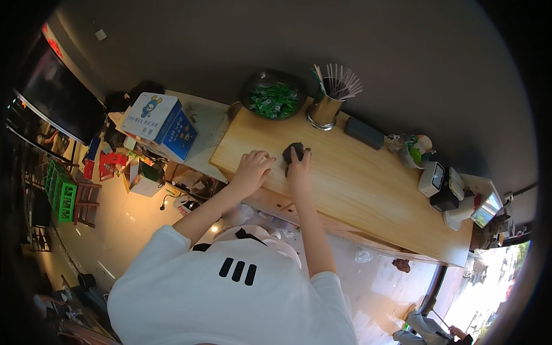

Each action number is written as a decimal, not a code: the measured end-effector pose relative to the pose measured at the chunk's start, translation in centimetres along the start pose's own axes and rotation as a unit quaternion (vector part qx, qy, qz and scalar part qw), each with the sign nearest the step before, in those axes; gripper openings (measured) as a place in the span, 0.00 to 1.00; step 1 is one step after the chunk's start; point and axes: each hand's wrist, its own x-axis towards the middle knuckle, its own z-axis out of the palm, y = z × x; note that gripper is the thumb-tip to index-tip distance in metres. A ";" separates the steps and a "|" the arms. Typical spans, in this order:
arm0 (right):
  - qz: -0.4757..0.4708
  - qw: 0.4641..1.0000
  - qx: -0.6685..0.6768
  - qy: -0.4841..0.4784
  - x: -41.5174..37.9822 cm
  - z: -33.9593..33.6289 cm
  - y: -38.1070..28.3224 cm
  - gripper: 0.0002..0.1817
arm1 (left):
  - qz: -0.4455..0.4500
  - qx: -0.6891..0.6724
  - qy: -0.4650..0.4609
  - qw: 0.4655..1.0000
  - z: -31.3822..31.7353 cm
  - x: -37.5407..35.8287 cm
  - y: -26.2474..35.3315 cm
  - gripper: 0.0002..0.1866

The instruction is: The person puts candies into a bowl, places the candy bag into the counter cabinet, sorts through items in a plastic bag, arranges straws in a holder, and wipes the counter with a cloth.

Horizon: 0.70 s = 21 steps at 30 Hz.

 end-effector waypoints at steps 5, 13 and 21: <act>0.009 0.998 0.029 -0.056 3.1 3.4 -0.6 0.22 | -0.053 -0.089 0.031 0.994 -2.4 -3.8 -2.9 0.14; -0.074 0.979 0.126 -0.143 2.4 5.4 -8.2 0.22 | -0.104 -0.128 0.011 0.986 -5.3 -9.1 -7.6 0.14; 0.003 0.999 0.000 -0.043 2.9 8.9 -10.0 0.21 | -0.096 -0.164 0.013 0.982 -6.5 -13.6 -12.7 0.14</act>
